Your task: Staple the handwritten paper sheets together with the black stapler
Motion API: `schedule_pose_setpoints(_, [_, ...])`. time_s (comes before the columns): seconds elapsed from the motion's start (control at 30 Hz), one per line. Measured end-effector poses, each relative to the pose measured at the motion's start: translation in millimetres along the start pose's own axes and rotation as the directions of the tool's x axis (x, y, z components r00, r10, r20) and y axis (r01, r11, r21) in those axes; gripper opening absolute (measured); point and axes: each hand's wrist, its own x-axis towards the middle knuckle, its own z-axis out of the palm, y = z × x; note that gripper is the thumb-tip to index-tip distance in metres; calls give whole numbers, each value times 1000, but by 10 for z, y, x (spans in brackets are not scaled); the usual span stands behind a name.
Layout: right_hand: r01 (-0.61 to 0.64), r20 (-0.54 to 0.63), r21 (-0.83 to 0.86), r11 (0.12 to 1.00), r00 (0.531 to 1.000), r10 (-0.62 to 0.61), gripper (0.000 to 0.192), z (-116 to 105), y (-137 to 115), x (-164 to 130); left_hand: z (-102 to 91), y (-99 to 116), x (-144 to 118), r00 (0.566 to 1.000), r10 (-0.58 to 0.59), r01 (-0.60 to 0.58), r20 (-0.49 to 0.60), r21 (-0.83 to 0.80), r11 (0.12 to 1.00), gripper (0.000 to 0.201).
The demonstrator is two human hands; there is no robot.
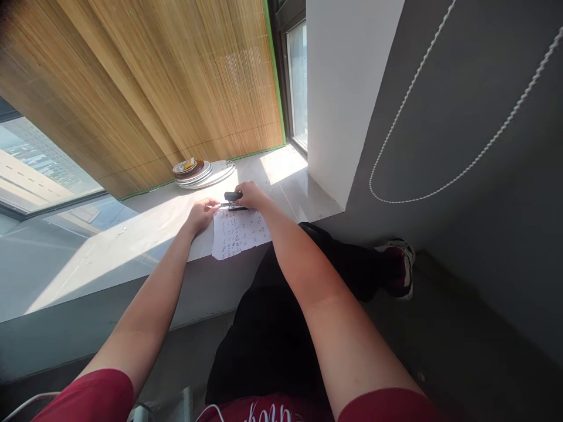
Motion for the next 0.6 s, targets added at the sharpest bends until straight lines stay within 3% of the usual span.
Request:
schedule_pose_setpoints(0.2, [-1, -15, 6, 1000, 1000, 1, 29, 11, 11, 9, 2, 8, -6, 1000, 2, -2, -17, -8, 1000, 41])
schedule_pose_setpoints(0.37, [-2, -27, 12, 1000, 1000, 2, 20, 30, 2, 6, 1, -10, -11, 1000, -7, 7, -20, 7, 1000, 40])
schedule_pose_setpoints(0.6, [15, -45, 82, 996, 999, -11, 14, 33, 39, 19, -30, 18, -45, 994, 19, -20, -106, -4, 1000, 36])
